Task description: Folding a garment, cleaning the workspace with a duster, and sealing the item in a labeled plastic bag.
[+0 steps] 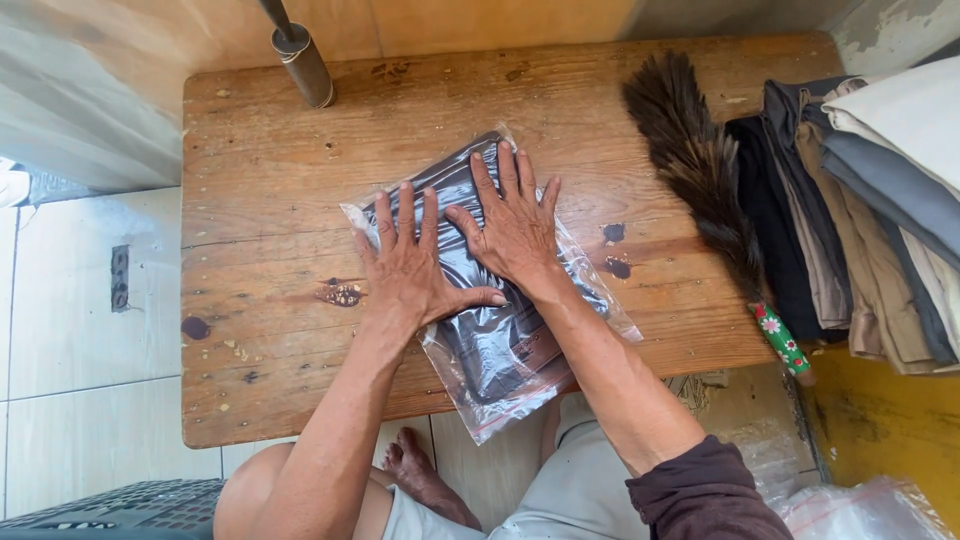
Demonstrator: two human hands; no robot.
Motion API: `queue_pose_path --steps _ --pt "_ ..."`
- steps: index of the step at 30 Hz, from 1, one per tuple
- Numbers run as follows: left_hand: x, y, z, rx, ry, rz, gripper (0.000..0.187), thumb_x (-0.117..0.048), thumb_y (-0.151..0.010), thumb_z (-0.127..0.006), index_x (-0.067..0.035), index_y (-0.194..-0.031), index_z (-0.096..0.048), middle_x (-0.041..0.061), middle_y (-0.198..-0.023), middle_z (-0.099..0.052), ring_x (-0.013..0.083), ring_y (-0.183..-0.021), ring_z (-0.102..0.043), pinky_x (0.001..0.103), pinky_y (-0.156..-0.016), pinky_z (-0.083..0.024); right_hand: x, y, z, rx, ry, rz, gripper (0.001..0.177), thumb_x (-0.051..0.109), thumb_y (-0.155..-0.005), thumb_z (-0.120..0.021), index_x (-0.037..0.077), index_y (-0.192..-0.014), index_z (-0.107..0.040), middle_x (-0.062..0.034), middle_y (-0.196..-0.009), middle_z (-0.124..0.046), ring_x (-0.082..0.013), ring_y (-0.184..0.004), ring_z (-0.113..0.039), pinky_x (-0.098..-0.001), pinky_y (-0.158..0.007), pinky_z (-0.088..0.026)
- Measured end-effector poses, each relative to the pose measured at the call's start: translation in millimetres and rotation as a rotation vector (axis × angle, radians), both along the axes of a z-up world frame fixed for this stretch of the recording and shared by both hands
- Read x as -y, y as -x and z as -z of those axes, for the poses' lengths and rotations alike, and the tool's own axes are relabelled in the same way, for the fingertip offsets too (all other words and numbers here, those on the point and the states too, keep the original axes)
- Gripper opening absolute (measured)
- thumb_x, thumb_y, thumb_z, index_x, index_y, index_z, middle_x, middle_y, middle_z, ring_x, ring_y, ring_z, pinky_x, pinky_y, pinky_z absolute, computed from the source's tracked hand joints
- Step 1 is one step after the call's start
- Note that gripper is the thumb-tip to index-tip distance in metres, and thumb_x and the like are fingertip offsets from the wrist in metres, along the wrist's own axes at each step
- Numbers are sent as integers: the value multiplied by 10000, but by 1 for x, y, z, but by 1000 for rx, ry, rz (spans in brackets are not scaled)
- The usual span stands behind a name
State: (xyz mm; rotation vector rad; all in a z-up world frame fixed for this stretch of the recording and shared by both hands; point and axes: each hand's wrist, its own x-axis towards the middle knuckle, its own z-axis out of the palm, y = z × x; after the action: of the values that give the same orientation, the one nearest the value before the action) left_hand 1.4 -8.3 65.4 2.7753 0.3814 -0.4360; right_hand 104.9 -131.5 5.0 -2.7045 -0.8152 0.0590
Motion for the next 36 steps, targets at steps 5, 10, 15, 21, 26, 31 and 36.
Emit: queue_pose_path --steps 5,10,15,21,26,31,36 --pt "-1 0 -4 -11 12 -79 1648 -1039 -429 -658 -130 -1656 -37 186 -1715 5 426 -1560 53 699 -1198 -58 0 1 -4 -12 -16 10 790 709 -1012 -387 199 -1611 -313 -170 -1693 -144 -404 -1549 -139 -797 -1138 -155" --pt "-5 -5 -3 -68 41 -52 1722 -1007 -372 -725 -123 -1655 8 189 -1712 77 446 -1555 87 667 -1214 -98 -1 5 -15 -38 -20 68 815 733 -987 -404 214 -1610 -318 -225 -1677 -134 -492 -1522 -162 -842 -1106 -98" --pt "-12 -3 11 -55 47 -12 1763 -982 -330 -769 -138 -1653 34 183 -1705 115 450 -1546 128 664 -1219 -73 0 1 -13 -71 -30 61 828 747 -979 -406 234 -1619 -299 -238 -1679 -95 -525 -1517 -140 -861 -1088 -68" --pt "-7 1 -1 -60 61 -12 1762 -950 -340 -803 -127 -1657 29 181 -1704 131 453 -1541 144 664 -1218 -36 17 -5 8 -41 -174 -30 876 751 -960 -509 243 -1634 -273 -239 -1684 -108 -499 -1536 -153 -874 -1076 -61" --pt "-7 3 -5 -47 77 -25 1751 -952 -350 -800 -116 -1657 10 186 -1706 124 455 -1541 142 663 -1221 -34 46 22 -5 171 -242 -144 680 558 -1054 -537 157 -1585 -397 -237 -1679 -138 -468 -1538 -164 -871 -1069 -59" --pt "-10 4 8 1 99 -10 1737 -937 -360 -814 -118 -1656 4 194 -1701 135 473 -1529 162 703 -1203 -7 70 53 5 140 -33 -123 724 675 -1000 -449 244 -1580 -401 -223 -1660 -232 -476 -1491 -256 -883 -1038 -99" --pt "-13 17 22 159 109 77 1577 -951 -457 -746 -187 -1661 -72 170 -1702 144 515 -1510 168 781 -1159 -12 65 53 -5 63 18 -75 704 694 -991 -426 295 -1571 -402 -184 -1669 -230 -452 -1507 -240 -856 -1067 -145"
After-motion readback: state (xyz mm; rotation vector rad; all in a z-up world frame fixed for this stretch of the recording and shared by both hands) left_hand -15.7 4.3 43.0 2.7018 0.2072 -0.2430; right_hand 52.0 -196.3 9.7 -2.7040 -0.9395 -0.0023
